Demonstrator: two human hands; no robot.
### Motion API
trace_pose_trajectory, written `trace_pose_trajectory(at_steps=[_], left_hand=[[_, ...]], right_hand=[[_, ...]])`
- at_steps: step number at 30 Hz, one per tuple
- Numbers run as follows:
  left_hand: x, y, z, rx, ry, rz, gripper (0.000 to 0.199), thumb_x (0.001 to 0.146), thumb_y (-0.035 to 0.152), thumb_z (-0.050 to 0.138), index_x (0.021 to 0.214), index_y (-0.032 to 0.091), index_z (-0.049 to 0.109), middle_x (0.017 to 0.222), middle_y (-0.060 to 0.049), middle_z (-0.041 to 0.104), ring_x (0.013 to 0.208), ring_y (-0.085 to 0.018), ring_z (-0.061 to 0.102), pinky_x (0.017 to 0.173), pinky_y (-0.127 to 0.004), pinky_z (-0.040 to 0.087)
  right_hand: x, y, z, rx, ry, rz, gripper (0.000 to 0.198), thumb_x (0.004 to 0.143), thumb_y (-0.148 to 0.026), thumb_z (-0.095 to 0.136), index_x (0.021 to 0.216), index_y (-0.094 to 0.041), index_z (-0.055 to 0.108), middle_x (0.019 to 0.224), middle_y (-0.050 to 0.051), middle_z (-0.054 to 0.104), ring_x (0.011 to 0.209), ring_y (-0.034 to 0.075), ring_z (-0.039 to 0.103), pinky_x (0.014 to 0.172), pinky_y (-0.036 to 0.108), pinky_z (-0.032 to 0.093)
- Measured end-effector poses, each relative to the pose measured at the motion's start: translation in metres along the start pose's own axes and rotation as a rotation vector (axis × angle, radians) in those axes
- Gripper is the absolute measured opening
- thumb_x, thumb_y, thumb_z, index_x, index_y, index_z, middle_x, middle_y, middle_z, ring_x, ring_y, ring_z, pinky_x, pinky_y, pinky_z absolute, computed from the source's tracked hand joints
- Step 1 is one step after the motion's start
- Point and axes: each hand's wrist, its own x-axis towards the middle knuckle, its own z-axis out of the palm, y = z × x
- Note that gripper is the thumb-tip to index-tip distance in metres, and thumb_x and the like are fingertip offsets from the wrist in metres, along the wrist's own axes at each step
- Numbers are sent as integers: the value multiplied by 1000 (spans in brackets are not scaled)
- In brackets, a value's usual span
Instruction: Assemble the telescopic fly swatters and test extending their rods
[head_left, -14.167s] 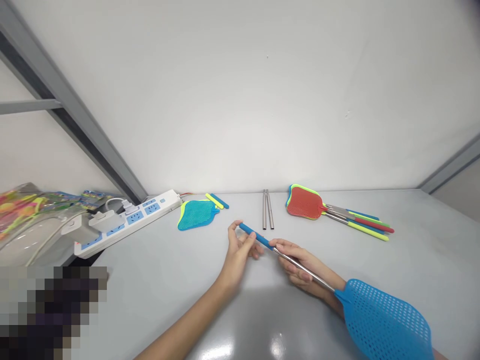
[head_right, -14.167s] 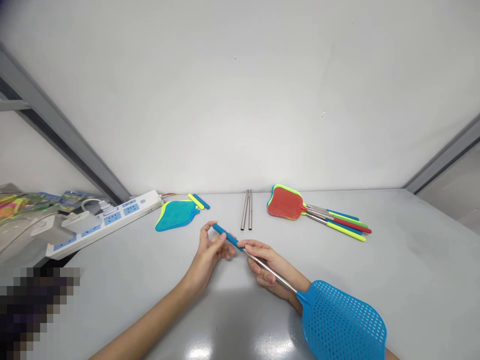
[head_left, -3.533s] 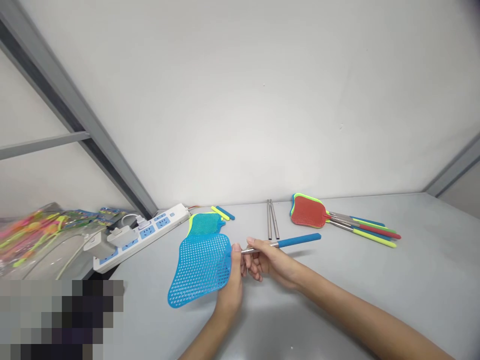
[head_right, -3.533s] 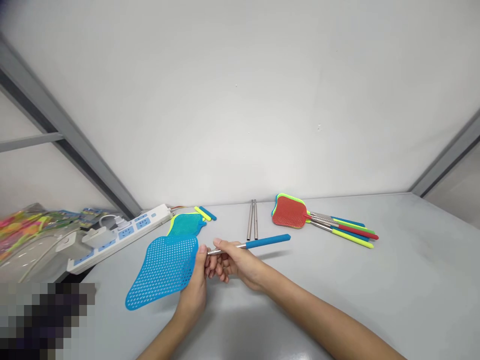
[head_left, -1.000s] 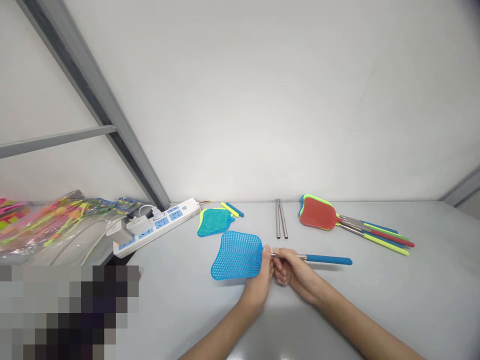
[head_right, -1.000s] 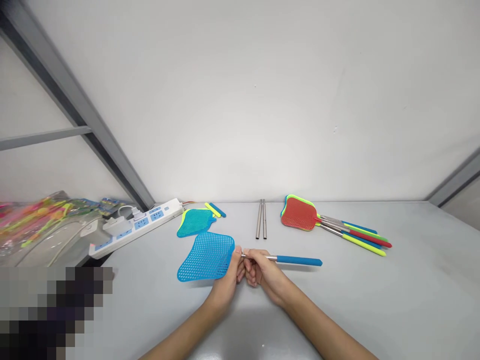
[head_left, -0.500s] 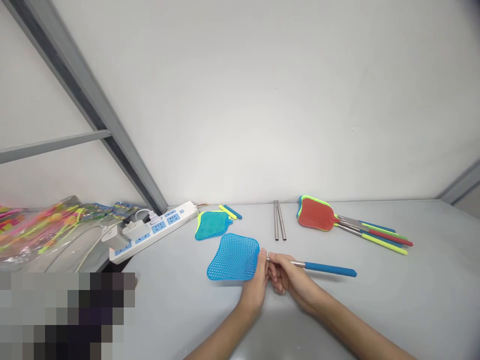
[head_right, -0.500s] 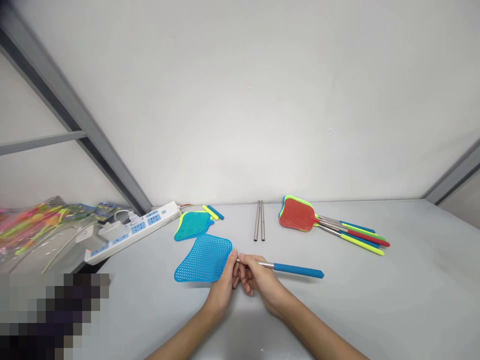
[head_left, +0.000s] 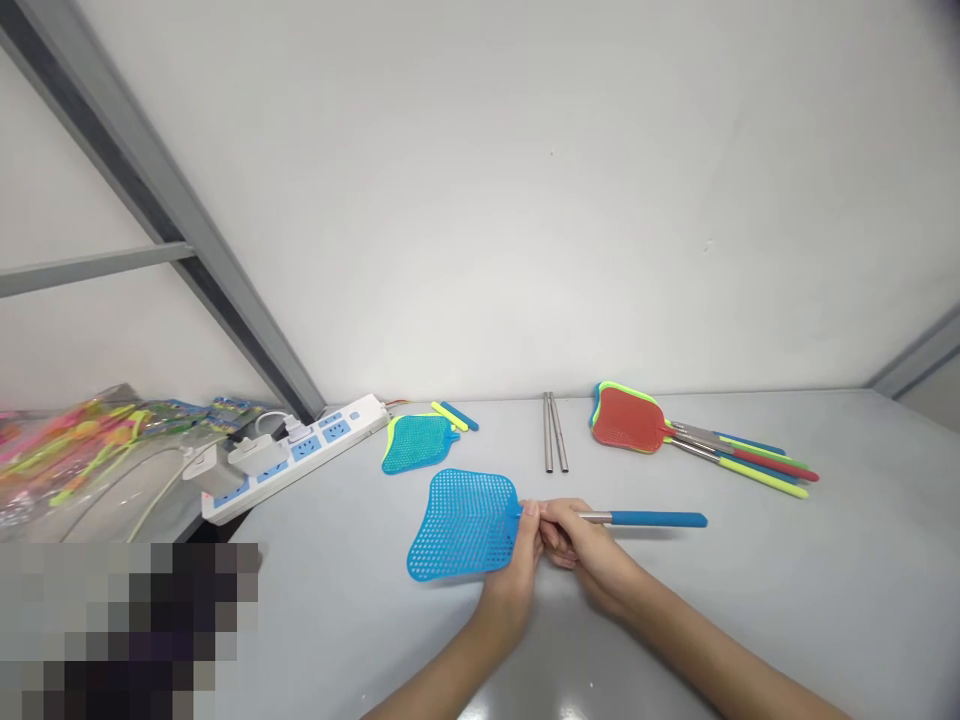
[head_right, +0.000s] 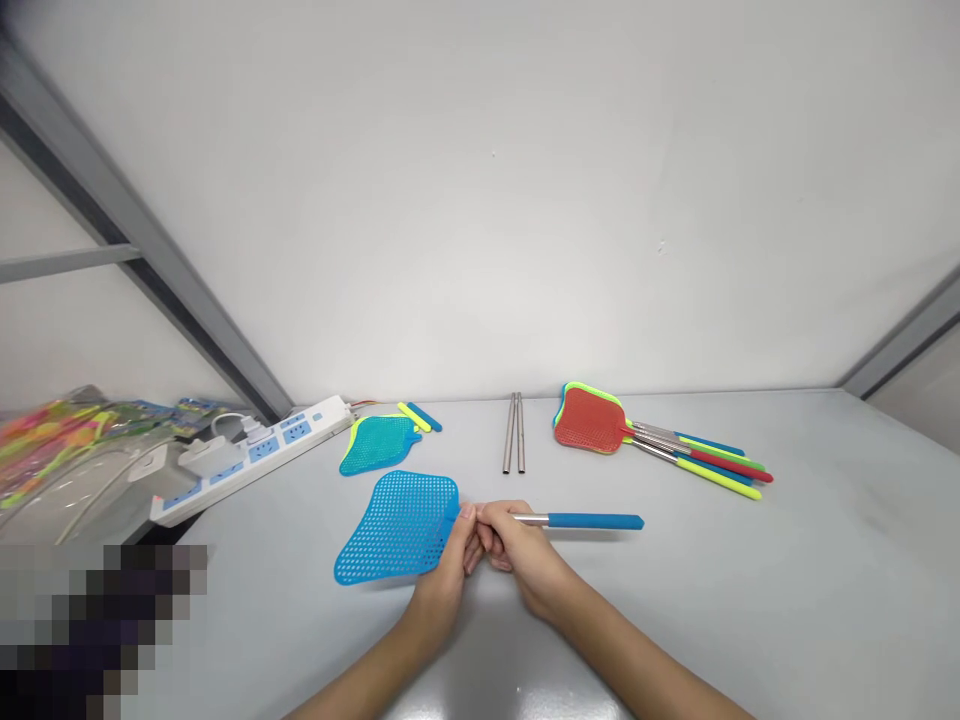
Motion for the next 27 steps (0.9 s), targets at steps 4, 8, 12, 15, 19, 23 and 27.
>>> trace_pose_trajectory(at_steps=[4, 8, 12, 15, 19, 23, 27], left_hand=[[5, -12, 1, -44, 116, -65, 31, 67, 43, 54, 56, 18, 40, 58, 3, 45, 56, -10, 44, 52, -21, 35], [10, -18, 0, -12, 175, -95, 29, 68, 42, 53, 57, 18, 41, 57, 3, 44, 54, -10, 43, 52, -21, 35], [11, -15, 0, -24, 168, -95, 30, 70, 40, 50, 53, 18, 37, 52, 4, 38, 49, -8, 38, 48, -20, 33], [12, -15, 0, -5, 143, -83, 32, 70, 40, 49, 51, 19, 35, 50, 5, 36, 47, -8, 35, 48, -21, 31], [15, -18, -1, 16, 113, -39, 30, 69, 40, 50, 52, 19, 37, 52, 4, 38, 50, -9, 37, 52, -22, 33], [17, -18, -3, 43, 54, -19, 35, 72, 40, 47, 48, 19, 33, 47, 5, 35, 46, -8, 34, 51, -22, 32], [20, -15, -8, 113, -37, 44, 41, 77, 37, 38, 43, 19, 26, 41, 5, 30, 41, -8, 31, 52, -24, 31]], right_hand=[[3, 6, -1, 97, 6, 9, 34, 71, -26, 47, 40, -15, 37, 39, -7, 25, 37, 4, 16, 37, 21, 9], [7, 7, -1, 112, 26, 46, 32, 69, -24, 48, 41, -15, 37, 40, -7, 24, 36, 4, 14, 36, 20, 8], [10, 5, -1, 105, 13, 46, 32, 69, -25, 49, 41, -15, 36, 40, -7, 25, 36, 3, 15, 36, 20, 7], [10, 3, -1, 96, 26, 49, 31, 68, -25, 48, 41, -15, 37, 40, -7, 26, 36, 3, 18, 36, 20, 8], [9, -2, -2, 81, 30, 46, 32, 68, -25, 48, 40, -15, 36, 40, -6, 27, 36, 3, 18, 35, 20, 8], [7, -7, -3, 117, 32, 49, 32, 69, -24, 48, 41, -15, 35, 40, -7, 25, 35, 3, 16, 35, 20, 8], [6, -9, -6, 170, 72, 58, 28, 68, -23, 51, 44, -16, 37, 41, -8, 25, 36, 3, 13, 35, 20, 9]])
